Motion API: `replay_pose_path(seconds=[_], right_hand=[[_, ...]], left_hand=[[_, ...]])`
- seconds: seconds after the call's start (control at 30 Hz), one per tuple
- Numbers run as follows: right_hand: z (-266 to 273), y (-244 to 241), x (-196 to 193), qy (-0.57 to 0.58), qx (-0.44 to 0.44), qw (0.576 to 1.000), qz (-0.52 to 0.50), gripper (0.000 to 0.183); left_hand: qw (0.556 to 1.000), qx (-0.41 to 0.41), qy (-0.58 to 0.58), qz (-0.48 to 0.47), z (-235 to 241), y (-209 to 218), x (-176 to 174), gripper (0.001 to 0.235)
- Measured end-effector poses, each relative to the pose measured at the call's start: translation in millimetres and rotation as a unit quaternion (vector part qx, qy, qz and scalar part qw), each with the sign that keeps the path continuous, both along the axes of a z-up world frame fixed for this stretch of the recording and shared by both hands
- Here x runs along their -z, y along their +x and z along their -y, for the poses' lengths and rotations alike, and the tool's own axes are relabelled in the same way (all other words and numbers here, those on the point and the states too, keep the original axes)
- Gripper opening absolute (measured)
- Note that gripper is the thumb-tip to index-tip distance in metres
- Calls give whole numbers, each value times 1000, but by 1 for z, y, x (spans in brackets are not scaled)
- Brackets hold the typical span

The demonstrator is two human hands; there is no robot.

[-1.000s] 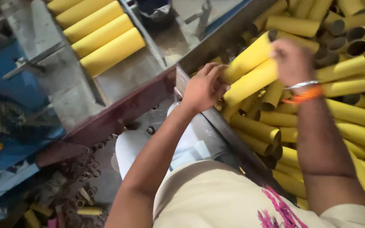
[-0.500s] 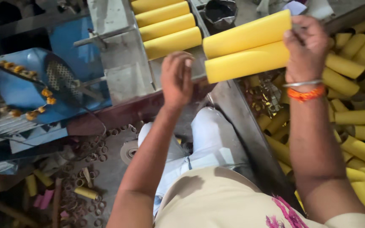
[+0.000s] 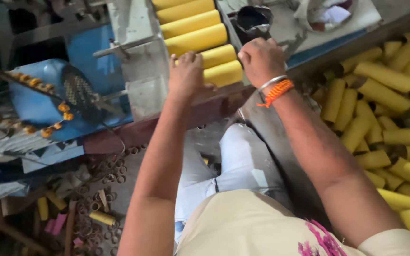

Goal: The person repeatedly picks up yellow cylindrical objects from a large pile and places them into a metal tray on a conveyor. The action is continuous and repetitive, with the worker using both hands to handle the cylinders.

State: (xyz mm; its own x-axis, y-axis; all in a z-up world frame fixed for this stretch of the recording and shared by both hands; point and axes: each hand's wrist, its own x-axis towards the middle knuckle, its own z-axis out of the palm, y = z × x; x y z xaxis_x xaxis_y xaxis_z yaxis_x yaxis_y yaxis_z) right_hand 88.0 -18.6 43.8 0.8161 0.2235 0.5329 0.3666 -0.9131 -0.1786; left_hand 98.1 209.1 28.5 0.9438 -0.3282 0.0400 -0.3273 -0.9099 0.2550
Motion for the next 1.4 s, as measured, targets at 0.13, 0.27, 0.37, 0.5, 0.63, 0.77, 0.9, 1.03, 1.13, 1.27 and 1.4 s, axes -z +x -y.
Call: replay_pose_path(seconds=[0.13, 0.27, 0.37, 0.5, 0.63, 0.77, 0.9, 1.03, 1.13, 1.27, 1.4], right_hand=[[77, -45, 12, 167, 9, 983, -72, 12], [180, -106, 72, 306, 86, 931, -180, 17], [241, -154, 142, 261, 165, 915, -259, 27], [274, -191, 227, 116, 175, 909, -361, 24], [266, -192, 270, 94, 177, 909, -366, 54], [221, -171, 278, 132, 87, 946, -282, 52], [209, -153, 257, 462, 168, 786, -375, 44], [261, -142, 237, 174, 295, 914, -216, 63], [283, -135, 238, 310, 388, 824, -272, 57], [267, -134, 255, 284, 449, 795, -292, 47], [258, -128, 277, 298, 486, 765, -300, 38]], left_hand=[[999, 12, 30, 34, -1, 1, 3, 104], [981, 91, -87, 146, 34, -17, 4, 87], [958, 181, -202, 88, 96, -45, 6, 78], [909, 286, -302, 14, 165, -84, 8, 74], [930, 280, -235, -39, 200, -101, 13, 64], [943, 272, -189, -19, 198, -105, 19, 61], [949, 267, -166, -11, 201, -102, 16, 56], [947, 273, -170, -11, 200, -105, 15, 57], [943, 272, -191, -3, 200, -105, 13, 53], [937, 277, -214, -24, 199, -106, 5, 34], [939, 267, -213, -27, 198, -108, 5, 29]])
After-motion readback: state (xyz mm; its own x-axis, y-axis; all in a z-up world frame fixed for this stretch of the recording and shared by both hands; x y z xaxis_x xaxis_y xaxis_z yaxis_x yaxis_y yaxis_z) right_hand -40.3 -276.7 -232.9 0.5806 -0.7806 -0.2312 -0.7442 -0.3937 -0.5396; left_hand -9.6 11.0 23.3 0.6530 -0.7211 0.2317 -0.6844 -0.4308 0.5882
